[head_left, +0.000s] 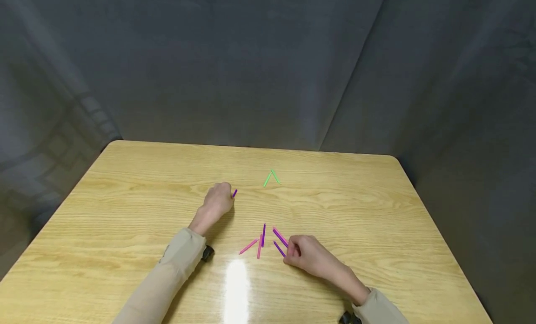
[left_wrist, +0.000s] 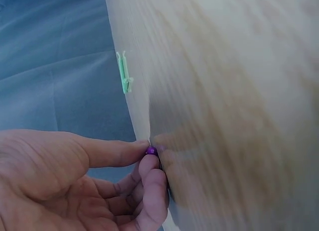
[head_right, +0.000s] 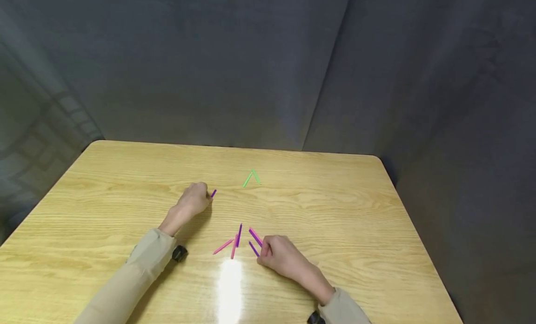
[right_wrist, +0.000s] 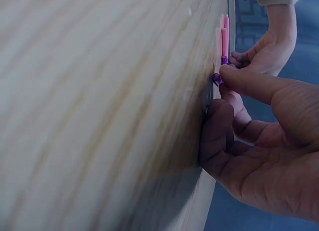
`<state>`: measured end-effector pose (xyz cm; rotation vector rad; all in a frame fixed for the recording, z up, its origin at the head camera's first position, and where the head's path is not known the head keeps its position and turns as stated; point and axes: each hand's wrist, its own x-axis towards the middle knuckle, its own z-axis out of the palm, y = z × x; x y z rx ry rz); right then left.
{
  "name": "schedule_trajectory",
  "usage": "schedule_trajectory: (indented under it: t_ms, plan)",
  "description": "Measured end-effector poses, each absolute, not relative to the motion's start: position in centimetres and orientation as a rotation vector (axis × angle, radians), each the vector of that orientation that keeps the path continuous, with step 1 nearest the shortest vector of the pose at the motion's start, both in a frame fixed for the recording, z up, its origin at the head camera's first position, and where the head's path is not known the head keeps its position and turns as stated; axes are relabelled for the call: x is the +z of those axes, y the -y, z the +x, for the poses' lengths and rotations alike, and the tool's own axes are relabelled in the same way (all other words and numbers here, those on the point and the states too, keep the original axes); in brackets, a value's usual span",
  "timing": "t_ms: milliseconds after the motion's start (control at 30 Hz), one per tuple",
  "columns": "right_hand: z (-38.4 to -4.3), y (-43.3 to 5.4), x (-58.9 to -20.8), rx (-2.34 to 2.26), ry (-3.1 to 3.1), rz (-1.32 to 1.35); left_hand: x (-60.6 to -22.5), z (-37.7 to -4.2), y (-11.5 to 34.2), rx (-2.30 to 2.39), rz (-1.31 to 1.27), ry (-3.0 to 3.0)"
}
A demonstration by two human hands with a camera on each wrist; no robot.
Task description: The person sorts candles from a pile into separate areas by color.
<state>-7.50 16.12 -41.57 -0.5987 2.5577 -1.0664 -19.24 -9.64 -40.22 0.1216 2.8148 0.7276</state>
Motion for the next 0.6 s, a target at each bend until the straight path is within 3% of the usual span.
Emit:
schedule_trajectory:
  t_ms: [600]
  plan:
    - [-6.99,-15.48,-41.47,-0.979,-2.667,-0.537,-40.09,-19.49,9.61,0.68,0.169,-2.807]
